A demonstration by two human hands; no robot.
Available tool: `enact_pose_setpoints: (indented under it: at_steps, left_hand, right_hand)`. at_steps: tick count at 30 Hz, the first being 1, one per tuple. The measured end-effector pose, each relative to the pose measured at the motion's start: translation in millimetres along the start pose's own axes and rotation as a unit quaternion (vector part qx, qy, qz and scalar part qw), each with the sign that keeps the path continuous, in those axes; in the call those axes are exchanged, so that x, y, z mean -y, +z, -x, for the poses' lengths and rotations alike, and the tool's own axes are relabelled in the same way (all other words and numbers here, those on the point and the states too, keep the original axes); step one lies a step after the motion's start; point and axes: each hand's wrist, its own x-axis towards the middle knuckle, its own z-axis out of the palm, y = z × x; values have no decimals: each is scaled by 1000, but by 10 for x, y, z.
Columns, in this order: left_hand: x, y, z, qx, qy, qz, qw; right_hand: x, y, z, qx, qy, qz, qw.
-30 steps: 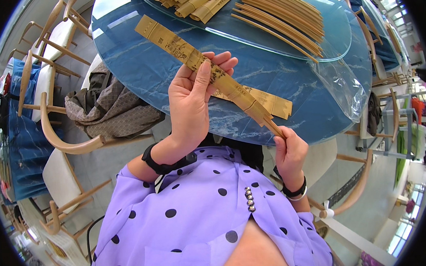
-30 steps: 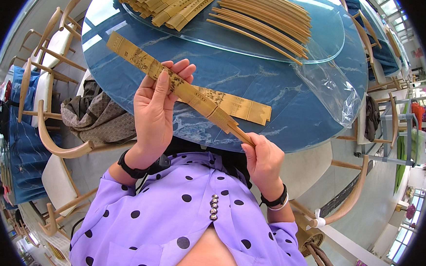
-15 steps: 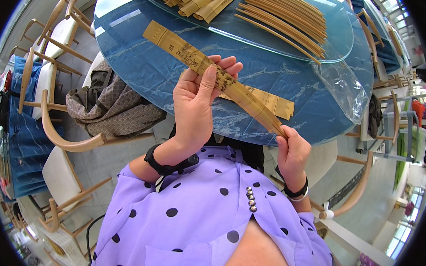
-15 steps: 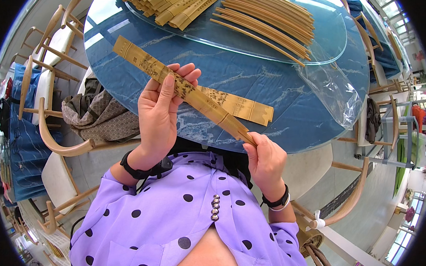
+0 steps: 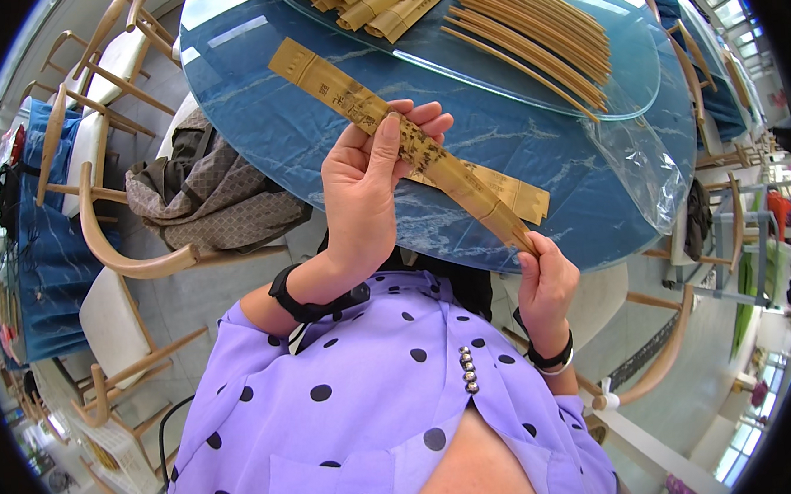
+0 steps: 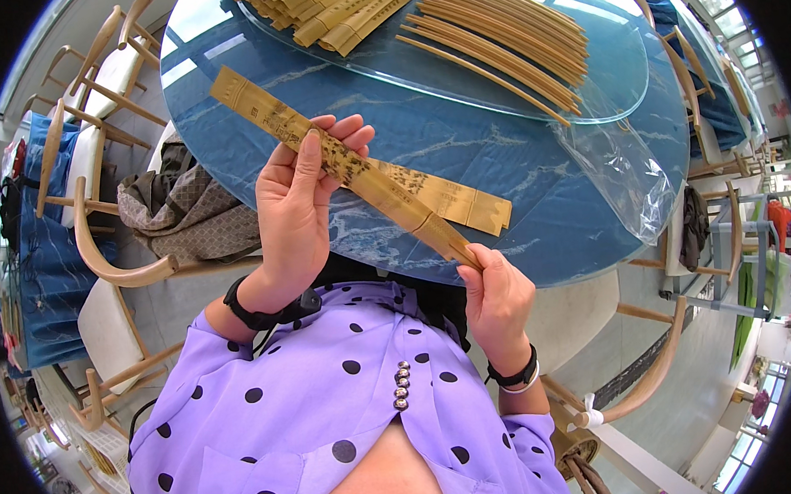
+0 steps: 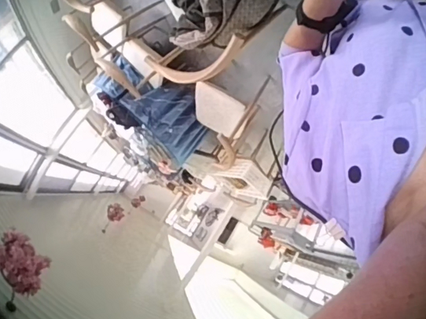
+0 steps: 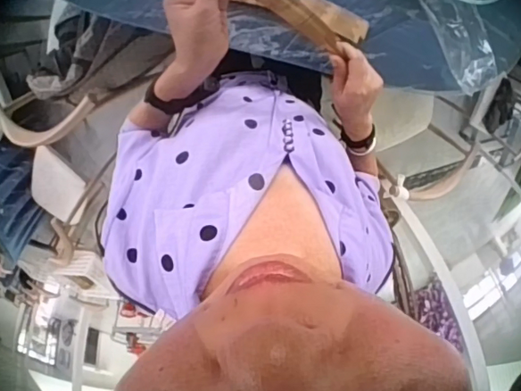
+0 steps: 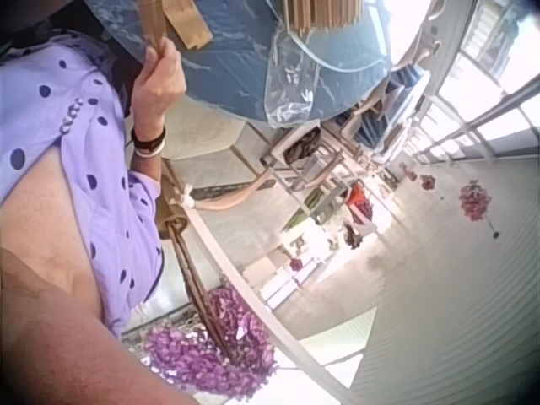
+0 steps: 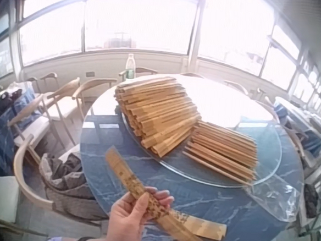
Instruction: The person repeatedly picks up flat bamboo strips and thin bamboo sticks from a glass table, aligns them, and slides the sticks into slots on the strips to form fan-like assemblies. The person places each completed assembly back on the table and repeats the process with new components.
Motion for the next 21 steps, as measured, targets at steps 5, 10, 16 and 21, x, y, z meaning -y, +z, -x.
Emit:
enact_pose_setpoints:
  at_steps: [5,10,16,21]
  left_hand:
    - [36,0,25,-7,-13,-12,1000]
    - [-31,-58,-45,-6,-22,40,999]
    - [-62,-80,-88,-6,-4,8,1000]
    - [-30,-58,-38,-2,3,-4,1000]
  right_hand:
    - [7,16,-1,7,11,2,1000]
    - [-22,13,46,27,17,-11,999]
    - [-21,22,70,31,21,-12,999]
    - [-5,9,80,39,39,-13,998]
